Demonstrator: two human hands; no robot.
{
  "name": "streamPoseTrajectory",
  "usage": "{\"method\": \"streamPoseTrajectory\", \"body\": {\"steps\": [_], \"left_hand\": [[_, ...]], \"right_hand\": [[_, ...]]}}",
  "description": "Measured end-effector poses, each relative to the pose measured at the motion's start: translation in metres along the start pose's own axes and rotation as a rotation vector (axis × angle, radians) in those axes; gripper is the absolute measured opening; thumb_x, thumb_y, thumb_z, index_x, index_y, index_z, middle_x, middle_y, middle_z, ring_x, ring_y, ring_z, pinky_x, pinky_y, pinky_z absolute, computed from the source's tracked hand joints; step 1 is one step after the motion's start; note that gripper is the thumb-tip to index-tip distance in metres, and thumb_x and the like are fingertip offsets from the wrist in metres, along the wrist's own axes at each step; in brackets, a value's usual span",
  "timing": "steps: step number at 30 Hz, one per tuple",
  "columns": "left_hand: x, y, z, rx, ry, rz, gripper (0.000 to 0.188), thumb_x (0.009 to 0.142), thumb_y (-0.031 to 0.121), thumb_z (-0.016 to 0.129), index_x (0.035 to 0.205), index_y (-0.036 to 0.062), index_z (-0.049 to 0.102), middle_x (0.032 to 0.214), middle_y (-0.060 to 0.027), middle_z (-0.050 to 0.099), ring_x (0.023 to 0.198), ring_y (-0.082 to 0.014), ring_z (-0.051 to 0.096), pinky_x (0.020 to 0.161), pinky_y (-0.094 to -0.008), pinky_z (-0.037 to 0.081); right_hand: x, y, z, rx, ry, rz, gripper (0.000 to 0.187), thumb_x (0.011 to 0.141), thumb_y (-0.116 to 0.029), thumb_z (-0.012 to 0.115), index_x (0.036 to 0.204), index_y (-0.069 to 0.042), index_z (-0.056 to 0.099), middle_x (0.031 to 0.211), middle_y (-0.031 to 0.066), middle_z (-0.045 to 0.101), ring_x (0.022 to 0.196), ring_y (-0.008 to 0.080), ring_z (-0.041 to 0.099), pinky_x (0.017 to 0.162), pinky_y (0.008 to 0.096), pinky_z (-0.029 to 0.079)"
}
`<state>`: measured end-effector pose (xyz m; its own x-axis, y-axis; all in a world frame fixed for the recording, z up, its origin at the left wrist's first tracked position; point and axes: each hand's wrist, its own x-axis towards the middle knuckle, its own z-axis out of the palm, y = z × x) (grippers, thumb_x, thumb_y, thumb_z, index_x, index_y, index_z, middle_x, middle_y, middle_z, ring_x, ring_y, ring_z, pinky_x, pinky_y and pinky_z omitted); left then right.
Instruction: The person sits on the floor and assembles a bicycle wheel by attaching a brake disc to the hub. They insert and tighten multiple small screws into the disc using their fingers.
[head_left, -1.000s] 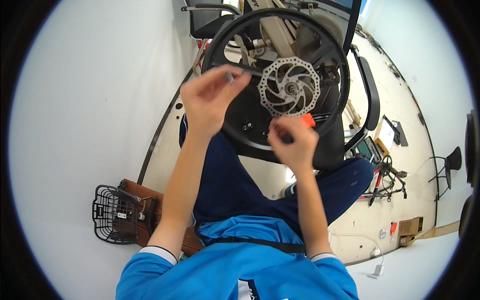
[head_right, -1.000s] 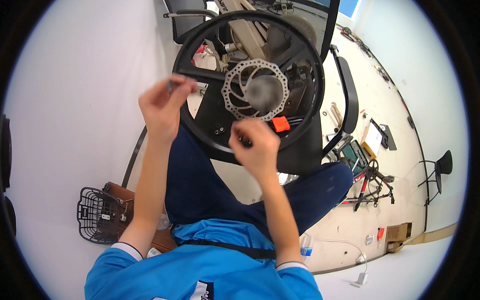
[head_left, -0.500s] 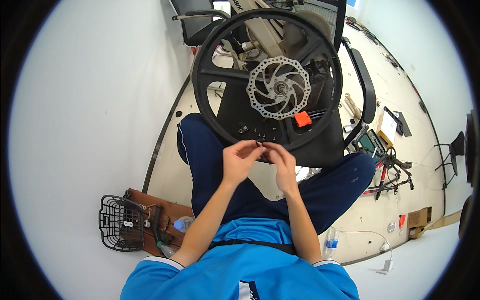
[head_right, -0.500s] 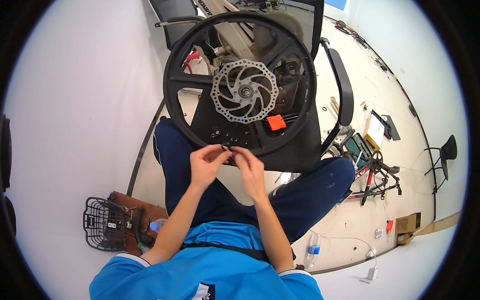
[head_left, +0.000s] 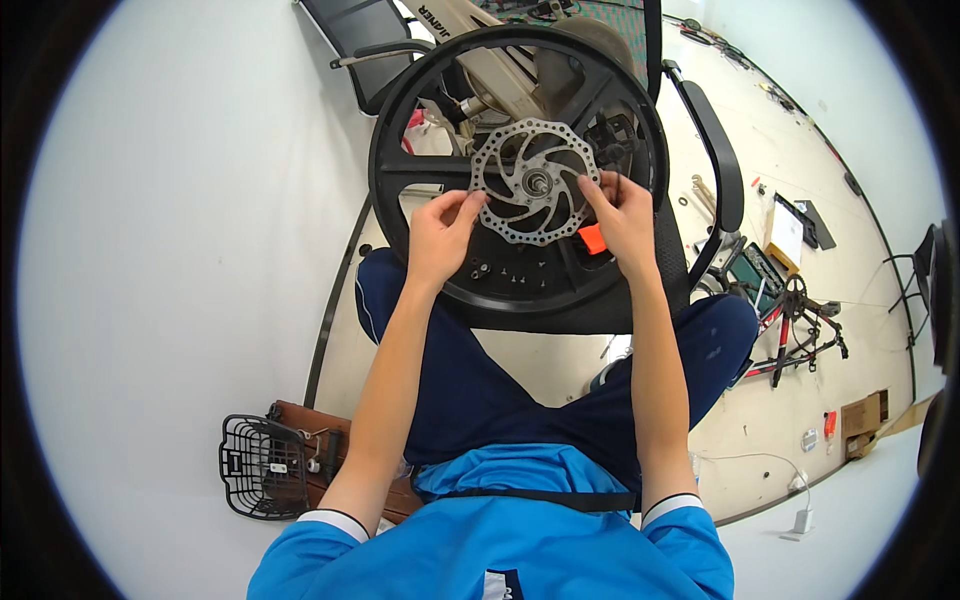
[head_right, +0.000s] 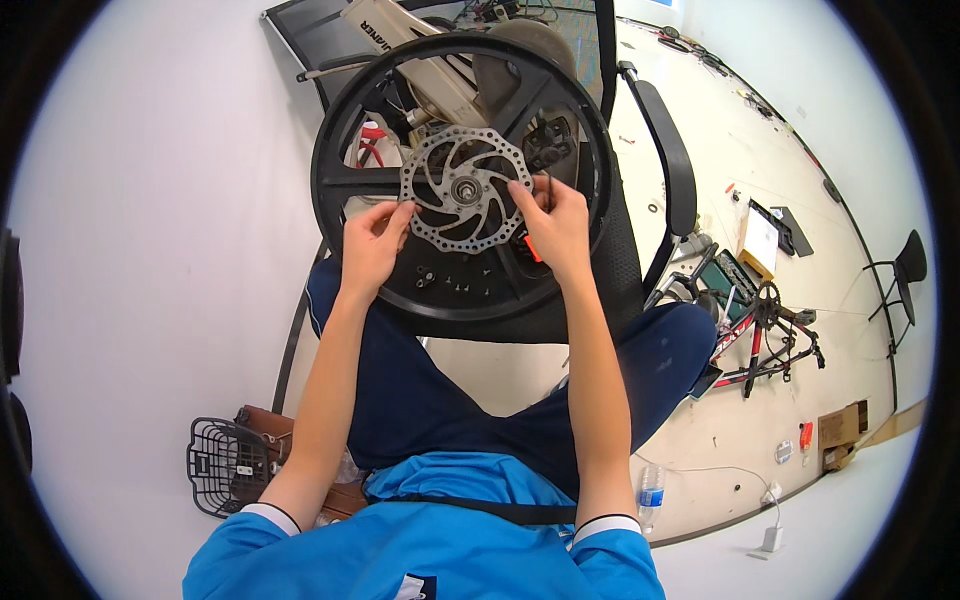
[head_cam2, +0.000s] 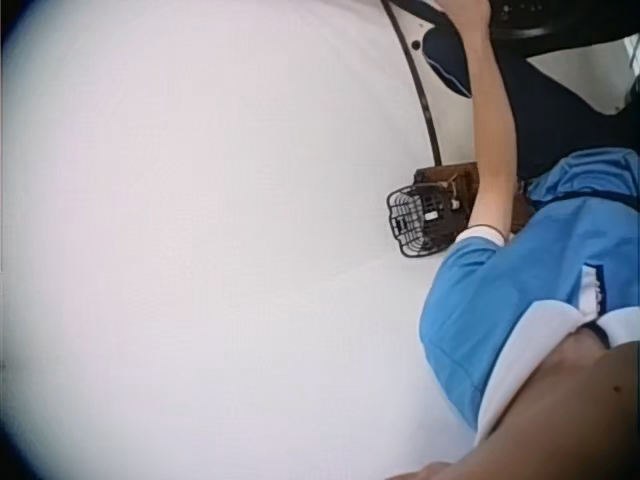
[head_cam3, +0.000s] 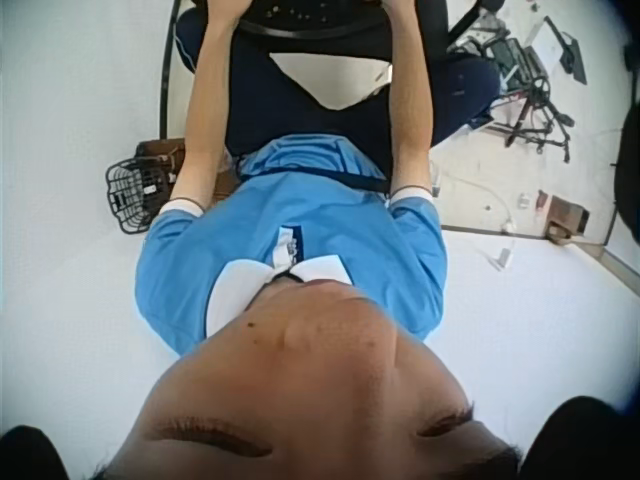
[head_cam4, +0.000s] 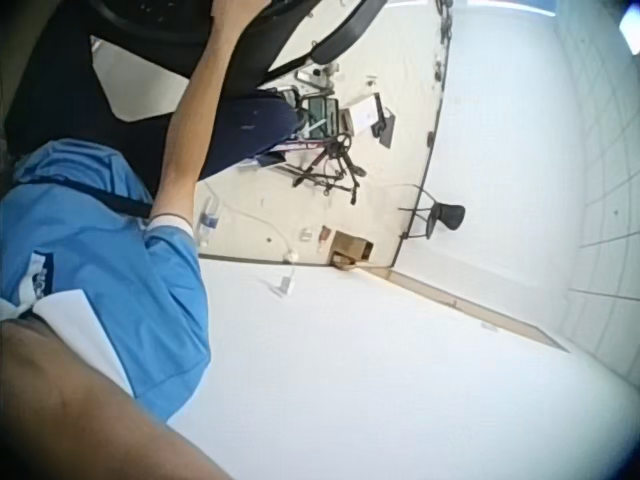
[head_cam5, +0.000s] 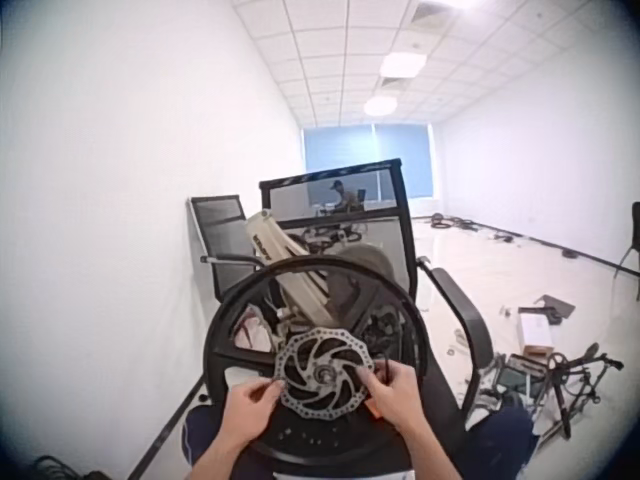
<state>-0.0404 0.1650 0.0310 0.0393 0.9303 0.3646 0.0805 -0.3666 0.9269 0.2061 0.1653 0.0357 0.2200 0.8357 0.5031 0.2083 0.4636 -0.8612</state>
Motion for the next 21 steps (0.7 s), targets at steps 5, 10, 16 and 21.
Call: {"method": "streamPoseTrajectory", "body": {"steps": [5, 10, 16, 21], "left_hand": [[-0.061, 0.038, -0.012, 0.147, 0.046, 0.065, 0.022, 0.098, 0.018, 0.069, 0.092, -0.0022, 0.074, 0.065, 0.0061, 0.059, 0.059, -0.0005, 0.044, 0.053, -0.0212, 0.034], [-0.148, 0.024, -0.014, -0.285, -0.048, -0.262, 0.023, 0.104, 0.017, 0.058, 0.105, -0.0038, 0.069, 0.064, -0.0104, 0.067, 0.046, -0.0121, 0.059, 0.040, -0.0218, 0.042], [-0.063, 0.102, -0.019, -0.231, -0.093, 0.359, 0.042, 0.109, 0.023, 0.043, 0.135, -0.0090, 0.052, 0.113, -0.0255, 0.068, 0.096, -0.0308, 0.071, 0.076, -0.0371, 0.059], [-0.017, 0.111, -0.001, -0.310, -0.233, 0.335, 0.052, 0.111, 0.023, 0.035, 0.152, -0.0083, 0.032, 0.134, -0.0266, 0.059, 0.117, -0.0329, 0.065, 0.096, -0.0402, 0.055]], "right_hand": [[-0.064, -0.036, -0.024, 0.183, -0.064, 0.202, 0.020, 0.087, -0.016, 0.079, 0.079, 0.000, 0.069, 0.062, -0.0104, 0.044, 0.058, 0.0004, 0.035, 0.052, 0.0216, 0.027], [-0.120, -0.053, -0.042, 0.306, -0.250, 0.355, 0.010, 0.087, -0.005, 0.075, 0.088, 0.003, 0.070, 0.061, 0.0032, 0.063, 0.053, 0.0078, 0.061, 0.057, 0.0200, 0.047], [-0.048, -0.118, -0.049, 0.699, -0.314, 0.085, 0.031, 0.097, -0.012, 0.064, 0.118, 0.011, 0.064, 0.085, 0.0156, 0.075, 0.047, 0.0019, 0.038, 0.052, 0.0175, 0.039], [-0.003, -0.091, -0.029, 0.351, -0.084, -0.134, 0.019, 0.098, -0.008, 0.066, 0.106, 0.008, 0.071, 0.092, 0.0160, 0.076, 0.072, 0.0078, 0.066, 0.064, 0.0181, 0.050]]}}
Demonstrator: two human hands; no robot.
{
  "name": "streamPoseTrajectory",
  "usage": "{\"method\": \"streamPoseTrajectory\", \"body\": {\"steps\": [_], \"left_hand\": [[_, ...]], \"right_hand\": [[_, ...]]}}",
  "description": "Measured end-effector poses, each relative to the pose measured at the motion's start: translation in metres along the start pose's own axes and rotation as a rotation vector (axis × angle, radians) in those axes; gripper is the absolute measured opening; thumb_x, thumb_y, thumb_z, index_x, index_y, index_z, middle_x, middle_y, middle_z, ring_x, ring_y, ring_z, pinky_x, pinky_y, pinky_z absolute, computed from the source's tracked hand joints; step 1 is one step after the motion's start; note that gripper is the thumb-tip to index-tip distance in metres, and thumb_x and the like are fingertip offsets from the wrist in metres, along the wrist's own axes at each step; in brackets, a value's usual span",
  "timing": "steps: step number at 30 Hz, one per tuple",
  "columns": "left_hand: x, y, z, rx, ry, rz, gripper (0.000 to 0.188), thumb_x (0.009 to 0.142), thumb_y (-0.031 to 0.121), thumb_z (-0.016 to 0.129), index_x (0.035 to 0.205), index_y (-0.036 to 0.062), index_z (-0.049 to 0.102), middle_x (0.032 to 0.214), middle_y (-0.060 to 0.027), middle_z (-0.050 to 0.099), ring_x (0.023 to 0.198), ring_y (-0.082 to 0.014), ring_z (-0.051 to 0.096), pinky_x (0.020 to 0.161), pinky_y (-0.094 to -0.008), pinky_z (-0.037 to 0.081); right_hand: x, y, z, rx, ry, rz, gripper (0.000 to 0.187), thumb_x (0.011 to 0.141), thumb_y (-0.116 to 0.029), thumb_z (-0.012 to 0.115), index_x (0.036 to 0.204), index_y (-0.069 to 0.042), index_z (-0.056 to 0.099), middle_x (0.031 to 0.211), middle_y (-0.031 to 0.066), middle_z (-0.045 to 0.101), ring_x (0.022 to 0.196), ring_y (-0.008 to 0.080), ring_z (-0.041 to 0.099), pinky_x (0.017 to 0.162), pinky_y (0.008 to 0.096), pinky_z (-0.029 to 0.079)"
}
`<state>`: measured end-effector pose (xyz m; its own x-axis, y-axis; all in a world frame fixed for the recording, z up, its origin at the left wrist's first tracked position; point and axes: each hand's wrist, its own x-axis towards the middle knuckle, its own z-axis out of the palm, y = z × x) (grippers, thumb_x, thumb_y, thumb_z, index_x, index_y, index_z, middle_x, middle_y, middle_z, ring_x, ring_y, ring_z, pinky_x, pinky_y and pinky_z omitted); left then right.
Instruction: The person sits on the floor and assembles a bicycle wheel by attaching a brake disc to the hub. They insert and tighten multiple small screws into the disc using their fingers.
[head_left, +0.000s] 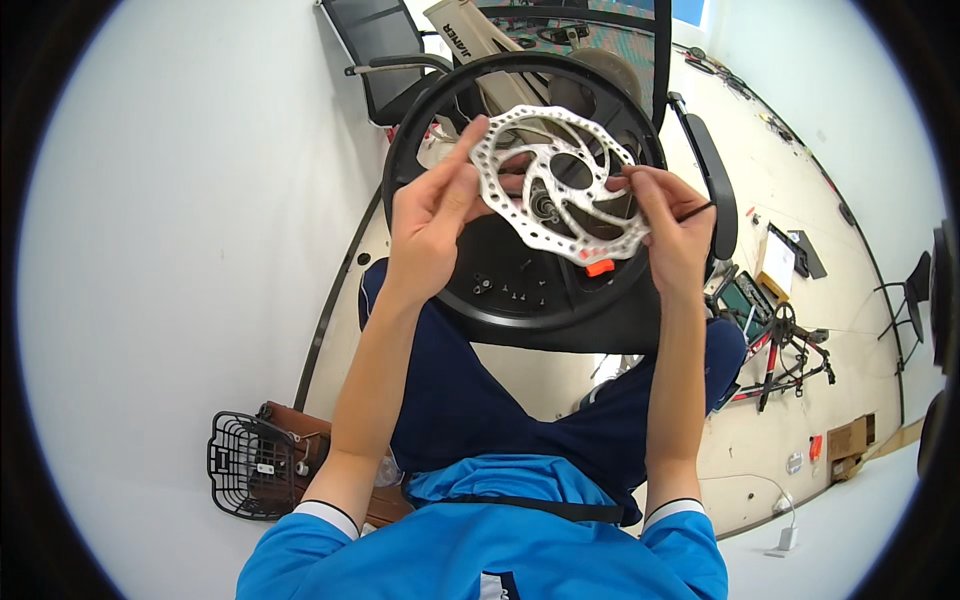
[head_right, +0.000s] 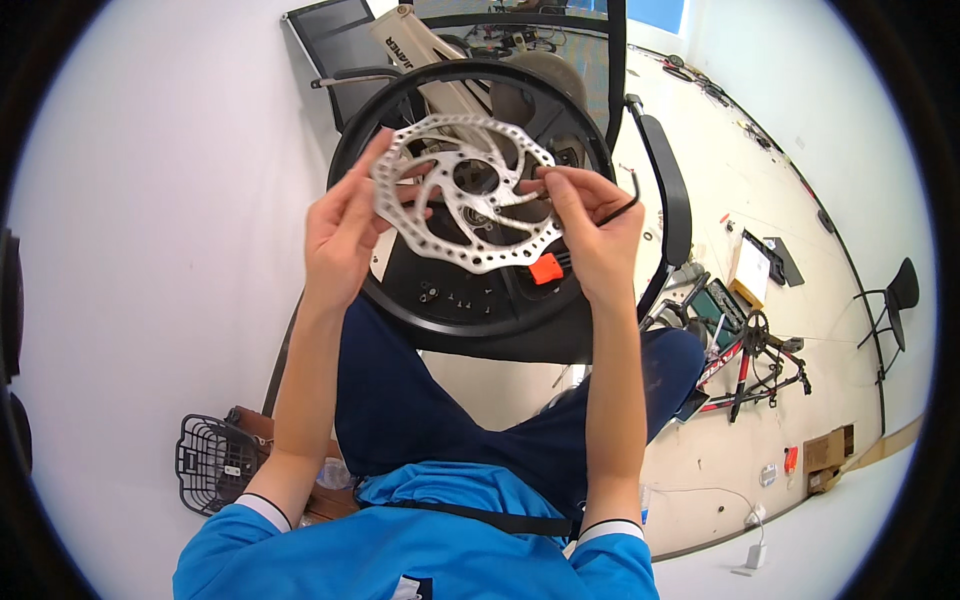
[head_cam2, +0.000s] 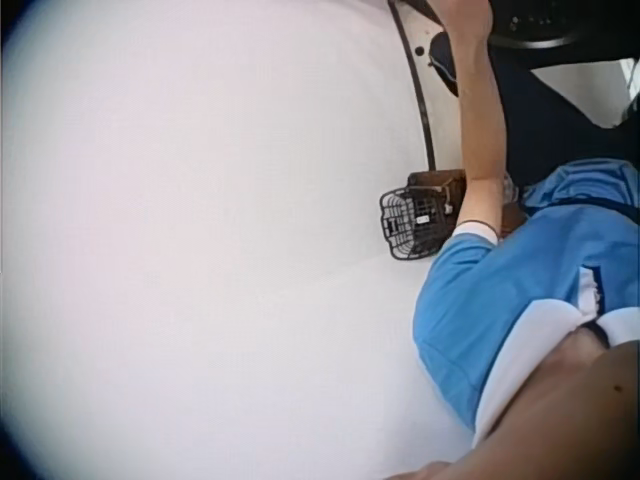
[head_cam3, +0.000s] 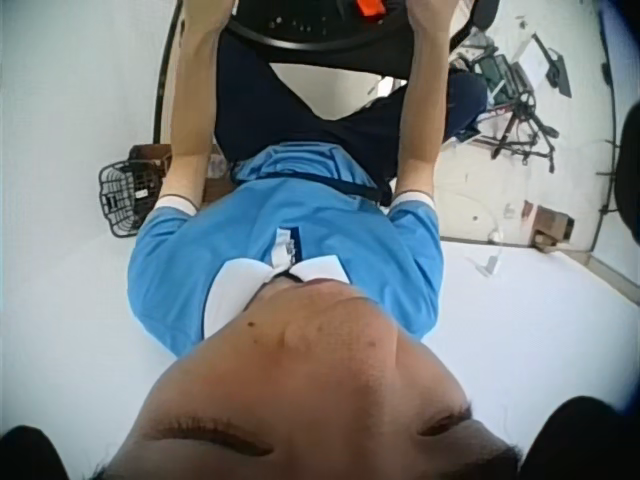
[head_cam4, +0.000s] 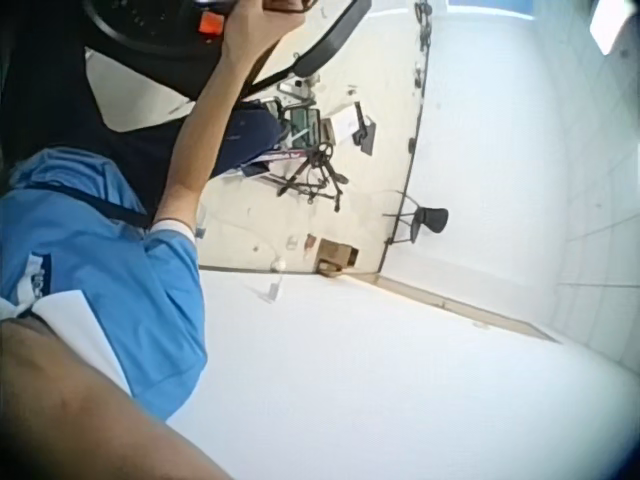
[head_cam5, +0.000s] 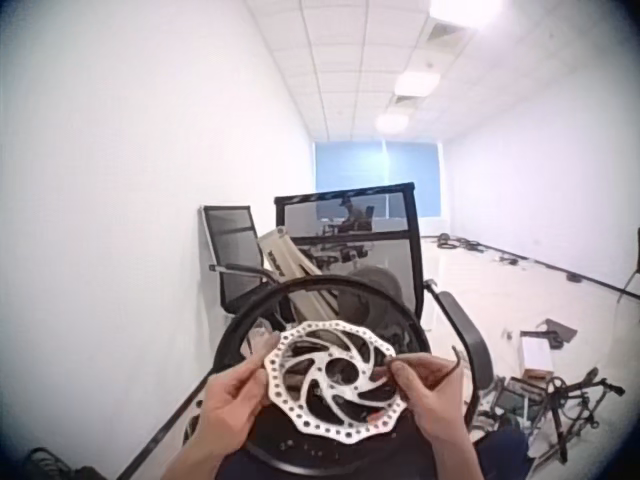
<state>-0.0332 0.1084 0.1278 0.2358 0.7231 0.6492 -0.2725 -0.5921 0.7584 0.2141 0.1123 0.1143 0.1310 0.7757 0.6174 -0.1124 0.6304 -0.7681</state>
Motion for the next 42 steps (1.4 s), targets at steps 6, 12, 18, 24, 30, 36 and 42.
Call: {"method": "streamPoseTrajectory", "body": {"steps": [6, 12, 18, 24, 30, 36, 42], "left_hand": [[0.004, -0.065, -0.005, 0.087, 0.157, -0.124, 0.056, 0.096, -0.005, 0.060, 0.148, -0.0086, 0.040, 0.117, -0.0154, 0.070, 0.096, -0.0157, 0.070, 0.081, -0.0276, 0.057], [-0.010, -0.077, -0.005, 0.086, 0.186, -0.091, 0.052, 0.095, -0.005, 0.059, 0.146, -0.0036, 0.047, 0.111, -0.0148, 0.072, 0.091, -0.0138, 0.070, 0.076, -0.0259, 0.056], [-0.020, -0.109, -0.008, 0.043, 0.249, -0.132, 0.054, 0.096, -0.007, 0.058, 0.148, 0.0009, 0.046, 0.102, -0.0136, 0.074, 0.085, -0.0129, 0.070, 0.076, -0.0255, 0.056], [-0.017, -0.109, -0.009, 0.110, 0.211, -0.113, 0.053, 0.096, -0.005, 0.058, 0.148, 0.0020, 0.047, 0.099, -0.0128, 0.074, 0.084, -0.0127, 0.070, 0.077, -0.0256, 0.056], [-0.017, -0.108, -0.011, 0.131, 0.228, -0.138, 0.055, 0.096, -0.003, 0.061, 0.149, 0.0020, 0.044, 0.098, -0.0132, 0.074, 0.082, -0.0132, 0.069, 0.079, -0.0267, 0.056], [-0.024, -0.103, -0.009, 0.287, 0.322, -0.120, 0.049, 0.092, 0.002, 0.069, 0.139, 0.0014, 0.054, 0.103, -0.0119, 0.071, 0.088, -0.0144, 0.069, 0.079, -0.0270, 0.054], [-0.026, -0.026, 0.008, 0.627, 0.361, 0.354, 0.021, 0.081, 0.003, 0.077, 0.096, 0.0036, 0.062, 0.092, -0.0058, 0.063, 0.084, -0.0178, 0.061, 0.074, -0.0287, 0.047]], "right_hand": [[0.001, 0.067, -0.007, 0.007, 0.044, 0.147, 0.019, 0.094, -0.003, 0.069, 0.111, 0.006, 0.065, 0.090, 0.0117, 0.075, 0.086, 0.0137, 0.071, 0.080, 0.0247, 0.054], [-0.009, 0.082, -0.008, 0.057, -0.003, 0.139, 0.030, 0.095, -0.003, 0.068, 0.120, 0.001, 0.052, 0.088, 0.0120, 0.074, 0.086, 0.0135, 0.071, 0.080, 0.0244, 0.053], [-0.012, 0.104, -0.009, -0.054, 0.027, 0.188, 0.030, 0.094, -0.005, 0.070, 0.120, 0.004, 0.056, 0.090, 0.0110, 0.074, 0.087, 0.0133, 0.071, 0.078, 0.0238, 0.053], [-0.009, 0.098, -0.007, -0.046, 0.091, 0.274, 0.025, 0.095, -0.006, 0.069, 0.115, 0.006, 0.059, 0.091, 0.0103, 0.075, 0.087, 0.0128, 0.070, 0.078, 0.0238, 0.053], [-0.002, 0.100, -0.005, -0.046, 0.052, 0.232, 0.028, 0.097, -0.011, 0.068, 0.119, 0.002, 0.059, 0.091, 0.0081, 0.075, 0.069, 0.0056, 0.064, 0.052, 0.0184, 0.040], [0.004, 0.102, -0.004, -0.032, 0.047, 0.223, 0.021, 0.096, -0.006, 0.068, 0.112, 0.005, 0.063, 0.090, 0.0079, 0.075, 0.084, 0.0101, 0.069, 0.076, 0.0224, 0.051], [0.004, 0.106, -0.001, -0.104, 0.084, 0.197, 0.022, 0.095, -0.007, 0.070, 0.112, 0.006, 0.064, 0.089, 0.0083, 0.074, 0.083, 0.0106, 0.069, 0.077, 0.0227, 0.051]]}}
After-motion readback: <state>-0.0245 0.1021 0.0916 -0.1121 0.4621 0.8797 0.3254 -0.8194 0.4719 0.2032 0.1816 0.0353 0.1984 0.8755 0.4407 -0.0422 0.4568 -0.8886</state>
